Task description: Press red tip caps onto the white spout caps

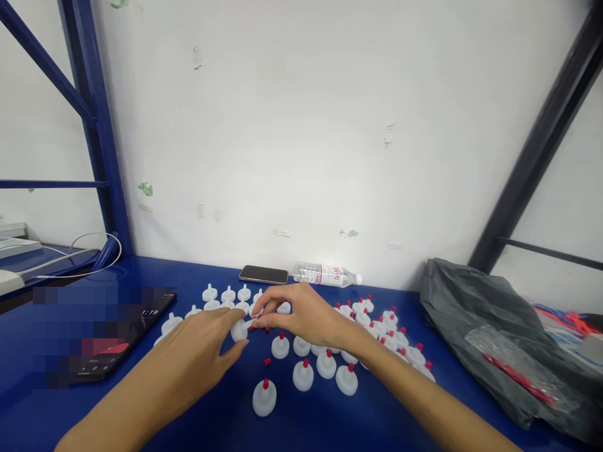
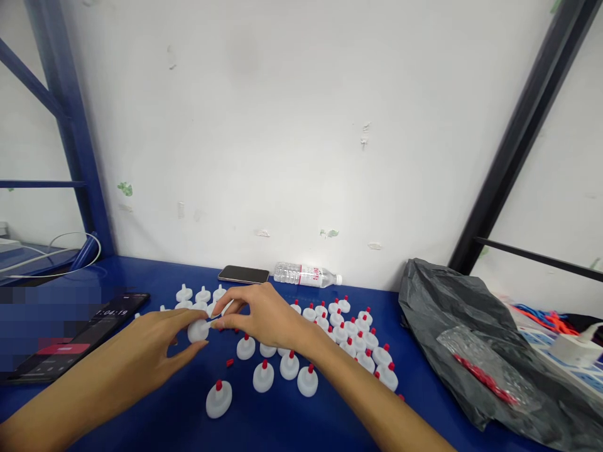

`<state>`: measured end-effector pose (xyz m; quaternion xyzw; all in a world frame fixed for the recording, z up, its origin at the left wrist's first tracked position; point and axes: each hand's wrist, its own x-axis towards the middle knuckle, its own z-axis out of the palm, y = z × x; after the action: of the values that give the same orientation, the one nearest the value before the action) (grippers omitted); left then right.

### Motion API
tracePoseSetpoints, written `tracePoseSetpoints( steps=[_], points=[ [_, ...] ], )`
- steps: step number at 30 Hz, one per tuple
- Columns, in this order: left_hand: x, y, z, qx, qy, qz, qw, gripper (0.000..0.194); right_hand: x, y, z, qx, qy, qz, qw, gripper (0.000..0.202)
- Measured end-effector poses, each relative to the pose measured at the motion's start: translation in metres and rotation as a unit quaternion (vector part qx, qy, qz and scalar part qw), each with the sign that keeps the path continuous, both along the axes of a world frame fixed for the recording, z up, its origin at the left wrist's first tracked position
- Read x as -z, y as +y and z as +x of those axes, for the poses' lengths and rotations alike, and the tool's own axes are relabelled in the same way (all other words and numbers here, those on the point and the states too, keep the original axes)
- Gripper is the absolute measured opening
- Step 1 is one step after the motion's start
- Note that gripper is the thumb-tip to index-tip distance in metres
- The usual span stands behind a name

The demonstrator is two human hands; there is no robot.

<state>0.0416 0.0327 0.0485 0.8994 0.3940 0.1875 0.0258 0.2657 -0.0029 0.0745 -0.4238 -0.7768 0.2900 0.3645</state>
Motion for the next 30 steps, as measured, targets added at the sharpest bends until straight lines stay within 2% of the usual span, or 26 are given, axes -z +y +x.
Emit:
tracePoseSetpoints(
  steps=[6, 10, 14, 18, 20, 23, 26, 30],
  points=[
    [-0.003, 0.0, 0.003, 0.015, 0.018, 0.01, 1.0, 0.025, 0.003, 0.001, 0.001, -0.006, 0.02, 0.002, 1.0, 0.029],
    [-0.004, 0.001, 0.003, 0.015, 0.005, 0.032, 0.999, 0.025, 0.002, 0.001, 0.004, 0.001, 0.07, -0.056, 0.996, 0.034],
    [-0.002, 0.003, 0.001, 0.034, -0.079, 0.086, 0.993, 0.032, -0.003, -0.002, 0.003, -0.004, 0.132, -0.152, 0.98, 0.054],
    [0.0, 0.001, 0.004, 0.071, -0.193, 0.147, 0.968, 0.033, 0.001, -0.003, -0.009, -0.1, 0.23, -0.232, 0.94, 0.055],
    [-0.001, -0.001, 0.006, 0.082, -0.216, 0.163, 0.959, 0.033, 0.007, -0.002, -0.016, -0.124, 0.29, -0.215, 0.924, 0.049],
    [-0.002, -0.004, 0.008, 0.088, -0.229, 0.174, 0.954, 0.034, 0.015, -0.002, -0.024, -0.11, 0.333, -0.189, 0.917, 0.042],
    [-0.004, -0.008, 0.01, 0.089, -0.238, 0.165, 0.953, 0.034, 0.016, -0.003, -0.027, -0.094, 0.336, -0.189, 0.918, 0.039],
    [-0.007, -0.008, 0.009, 0.072, -0.214, 0.145, 0.963, 0.039, 0.01, -0.003, -0.024, -0.078, 0.324, -0.186, 0.924, 0.041]
  ],
)
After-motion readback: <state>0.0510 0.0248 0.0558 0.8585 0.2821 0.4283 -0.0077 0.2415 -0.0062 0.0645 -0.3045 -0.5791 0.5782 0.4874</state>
